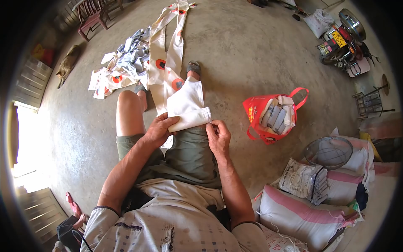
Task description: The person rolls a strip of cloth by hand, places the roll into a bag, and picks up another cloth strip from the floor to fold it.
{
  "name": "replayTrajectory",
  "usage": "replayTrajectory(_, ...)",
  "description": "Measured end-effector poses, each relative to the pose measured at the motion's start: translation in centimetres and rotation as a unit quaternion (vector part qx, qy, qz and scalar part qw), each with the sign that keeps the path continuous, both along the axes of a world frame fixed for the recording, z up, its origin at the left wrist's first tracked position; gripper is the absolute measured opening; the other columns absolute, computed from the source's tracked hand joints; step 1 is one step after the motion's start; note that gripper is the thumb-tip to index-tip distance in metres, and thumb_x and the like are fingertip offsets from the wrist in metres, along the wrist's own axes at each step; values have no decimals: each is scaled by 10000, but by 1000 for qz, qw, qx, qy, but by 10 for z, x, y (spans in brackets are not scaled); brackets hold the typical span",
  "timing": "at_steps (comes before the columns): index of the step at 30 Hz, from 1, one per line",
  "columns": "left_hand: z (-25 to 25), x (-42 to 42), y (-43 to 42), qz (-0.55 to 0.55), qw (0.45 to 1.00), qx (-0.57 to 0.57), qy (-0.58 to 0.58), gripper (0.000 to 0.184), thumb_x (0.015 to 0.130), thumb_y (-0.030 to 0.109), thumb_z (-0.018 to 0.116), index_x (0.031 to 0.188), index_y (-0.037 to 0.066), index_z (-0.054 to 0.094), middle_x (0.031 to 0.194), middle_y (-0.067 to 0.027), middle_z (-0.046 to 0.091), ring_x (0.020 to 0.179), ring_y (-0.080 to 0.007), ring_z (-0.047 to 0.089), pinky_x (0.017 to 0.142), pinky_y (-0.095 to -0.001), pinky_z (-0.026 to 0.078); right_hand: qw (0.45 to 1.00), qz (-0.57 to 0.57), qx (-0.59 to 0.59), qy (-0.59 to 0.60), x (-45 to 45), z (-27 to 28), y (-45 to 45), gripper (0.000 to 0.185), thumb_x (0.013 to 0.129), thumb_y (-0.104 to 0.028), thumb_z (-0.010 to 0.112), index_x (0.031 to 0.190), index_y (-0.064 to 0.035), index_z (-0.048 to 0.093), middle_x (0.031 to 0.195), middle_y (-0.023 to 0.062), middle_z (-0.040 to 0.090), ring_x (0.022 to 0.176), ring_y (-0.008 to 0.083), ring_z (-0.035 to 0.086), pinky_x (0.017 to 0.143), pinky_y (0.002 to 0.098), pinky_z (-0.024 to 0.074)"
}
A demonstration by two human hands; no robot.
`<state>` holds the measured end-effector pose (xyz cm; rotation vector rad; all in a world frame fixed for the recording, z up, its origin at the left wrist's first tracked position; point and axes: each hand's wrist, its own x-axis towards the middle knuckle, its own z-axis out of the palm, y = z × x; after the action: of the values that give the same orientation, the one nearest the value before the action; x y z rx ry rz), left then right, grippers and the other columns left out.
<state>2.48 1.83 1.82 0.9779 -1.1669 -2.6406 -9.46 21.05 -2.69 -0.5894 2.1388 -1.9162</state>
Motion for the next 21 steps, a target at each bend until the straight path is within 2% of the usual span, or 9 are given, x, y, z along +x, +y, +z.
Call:
replayTrajectory(2,-2,1,-1,-5,1000,3,5,226,924,146,681,1090,4,624,955,-56,680,778,-124,654,610,-258,519,999,4,24,36,-3,0,2,97,858,-1,686,865,-21,592,729,-5,585,583,58,507,520,251,423)
replayTrajectory(5,-6,1,-3,-9,1000,5,7,229,924,147,682,1091,3,623,957,-58,679,783,-129,656,604,-260,521,958,12,78,275,-10,22,1,116,811,28,670,848,-30,576,759,57,572,587,167,566,519,314,459)
replayTrajectory(8,-5,0,0,-8,1000,9,6,228,923,146,683,1090,4,622,960,-60,677,791,-133,657,601,-261,521,937,25,122,328,-23,21,4,140,774,46,656,841,-40,569,801,99,557,632,264,592,541,365,481)
replayTrajectory(12,-3,-1,2,-10,1000,2,-4,235,921,138,683,1104,3,623,975,-58,677,803,-133,658,622,-261,526,914,12,163,372,-32,23,2,109,790,8,654,847,-42,576,782,100,572,636,285,589,563,379,482)
replayTrajectory(15,-7,1,-1,-7,1000,3,10,258,919,130,682,1134,1,619,993,-59,679,814,-133,661,649,-267,534,953,-26,166,251,-34,4,8,84,827,-34,659,891,-42,605,758,95,601,634,244,602,587,368,488)
replayTrajectory(18,-13,1,-5,-25,1000,-1,5,279,918,120,678,1159,-3,613,1013,-62,681,831,-136,666,679,-276,546,990,-17,131,46,-30,8,15,96,864,-64,673,936,-21,626,765,67,647,653,176,619,609,339,489)
replayTrajectory(19,-15,0,-5,-29,1000,-1,6,280,917,116,675,1162,-3,611,1017,-64,682,838,-139,668,689,-277,549,996,12,75,-50,-30,14,17,236,914,-219,677,1007,-6,638,868,47,677,742,129,631,650,315,491)
replayTrajectory(21,-18,0,-5,-37,999,-4,8,282,917,108,670,1168,-3,607,1024,-68,684,851,-143,673,707,-278,556,987,17,36,-155,-29,35,13,345,930,-323,653,1040,2,634,911,48,676,792,130,633,672,304,489)
